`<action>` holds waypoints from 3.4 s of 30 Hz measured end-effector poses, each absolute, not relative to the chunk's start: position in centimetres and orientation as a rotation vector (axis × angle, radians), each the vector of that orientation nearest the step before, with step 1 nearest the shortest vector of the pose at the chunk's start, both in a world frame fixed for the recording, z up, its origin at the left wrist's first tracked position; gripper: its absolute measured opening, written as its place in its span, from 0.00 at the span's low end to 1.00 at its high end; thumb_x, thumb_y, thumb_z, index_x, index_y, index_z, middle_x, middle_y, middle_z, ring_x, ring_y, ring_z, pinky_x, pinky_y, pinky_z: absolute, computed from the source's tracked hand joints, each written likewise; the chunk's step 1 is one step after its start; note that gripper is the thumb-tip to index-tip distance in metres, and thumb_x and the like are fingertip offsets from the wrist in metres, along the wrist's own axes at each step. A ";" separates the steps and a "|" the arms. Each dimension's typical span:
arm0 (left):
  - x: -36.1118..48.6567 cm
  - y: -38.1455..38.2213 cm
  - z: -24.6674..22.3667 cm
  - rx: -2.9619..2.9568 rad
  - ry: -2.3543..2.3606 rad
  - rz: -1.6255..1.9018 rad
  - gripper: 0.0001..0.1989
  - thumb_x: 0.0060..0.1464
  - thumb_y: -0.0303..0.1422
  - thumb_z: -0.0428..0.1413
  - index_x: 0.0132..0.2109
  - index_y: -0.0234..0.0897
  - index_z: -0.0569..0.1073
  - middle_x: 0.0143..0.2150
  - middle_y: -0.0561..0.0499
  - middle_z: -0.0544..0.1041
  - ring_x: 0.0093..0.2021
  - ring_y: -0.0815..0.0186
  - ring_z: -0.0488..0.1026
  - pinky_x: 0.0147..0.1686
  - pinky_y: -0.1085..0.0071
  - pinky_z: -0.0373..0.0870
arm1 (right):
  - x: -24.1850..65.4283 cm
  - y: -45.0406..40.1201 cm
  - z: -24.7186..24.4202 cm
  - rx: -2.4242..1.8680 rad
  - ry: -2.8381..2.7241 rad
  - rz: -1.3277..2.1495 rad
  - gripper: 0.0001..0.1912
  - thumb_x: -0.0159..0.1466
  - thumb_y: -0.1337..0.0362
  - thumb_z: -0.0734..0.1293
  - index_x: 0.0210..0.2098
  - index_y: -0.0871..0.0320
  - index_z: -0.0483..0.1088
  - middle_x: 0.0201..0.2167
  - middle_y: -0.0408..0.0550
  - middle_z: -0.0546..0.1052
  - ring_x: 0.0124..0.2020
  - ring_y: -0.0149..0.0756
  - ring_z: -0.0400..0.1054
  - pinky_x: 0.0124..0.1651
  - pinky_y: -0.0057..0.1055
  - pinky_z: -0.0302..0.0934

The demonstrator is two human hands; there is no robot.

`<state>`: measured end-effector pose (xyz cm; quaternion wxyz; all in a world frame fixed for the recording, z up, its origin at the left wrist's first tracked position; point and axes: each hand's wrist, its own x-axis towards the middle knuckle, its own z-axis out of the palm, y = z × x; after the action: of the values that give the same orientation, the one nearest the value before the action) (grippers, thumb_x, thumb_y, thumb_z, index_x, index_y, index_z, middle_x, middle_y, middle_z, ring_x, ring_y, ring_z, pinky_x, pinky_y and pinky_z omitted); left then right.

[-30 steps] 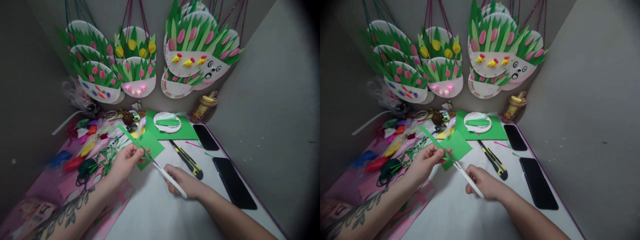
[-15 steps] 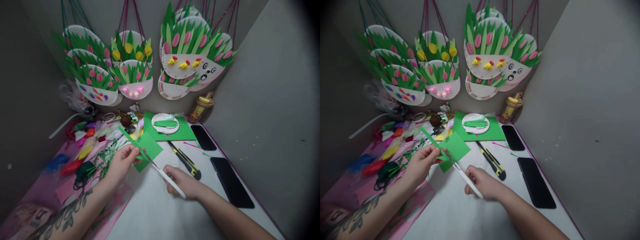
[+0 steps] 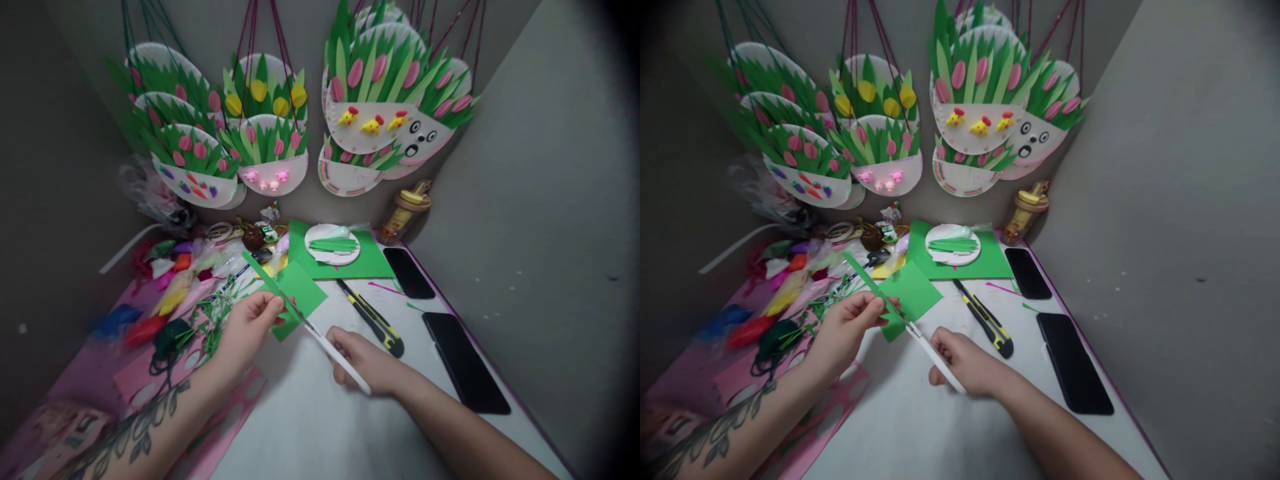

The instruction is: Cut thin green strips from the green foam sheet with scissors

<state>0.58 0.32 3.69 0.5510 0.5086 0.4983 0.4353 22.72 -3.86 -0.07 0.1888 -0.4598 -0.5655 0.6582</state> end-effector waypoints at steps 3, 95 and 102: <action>0.6 0.3 3.6 1.199 1.180 1.029 0.15 0.49 0.44 0.58 0.27 0.35 0.69 0.28 0.52 0.75 0.31 0.66 0.72 0.33 0.71 0.71 | 22.7 -3.9 -0.1 -1.285 -1.575 1.857 0.14 0.47 0.72 0.66 0.30 0.56 0.57 0.19 0.32 0.69 0.20 0.25 0.59 0.23 0.21 0.49; 0.8 -0.4 3.1 1.311 1.248 1.063 0.14 0.54 0.43 0.54 0.30 0.36 0.72 0.27 0.52 0.74 0.28 0.68 0.68 0.26 0.75 0.65 | 21.9 -4.1 0.1 -1.229 -1.612 1.833 0.14 0.48 0.70 0.65 0.30 0.55 0.55 0.21 0.34 0.67 0.20 0.24 0.57 0.23 0.21 0.47; 0.8 -0.4 3.0 1.301 1.237 1.045 0.14 0.53 0.43 0.54 0.30 0.36 0.71 0.28 0.51 0.74 0.31 0.66 0.70 0.26 0.75 0.66 | 21.8 -4.0 0.2 -1.278 -1.568 1.857 0.13 0.47 0.70 0.65 0.29 0.55 0.56 0.20 0.33 0.66 0.20 0.24 0.56 0.22 0.21 0.47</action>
<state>0.81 -0.40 3.04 0.5072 0.5397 0.5133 0.4336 21.80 -4.03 0.22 0.1963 -0.4564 -0.5599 0.6631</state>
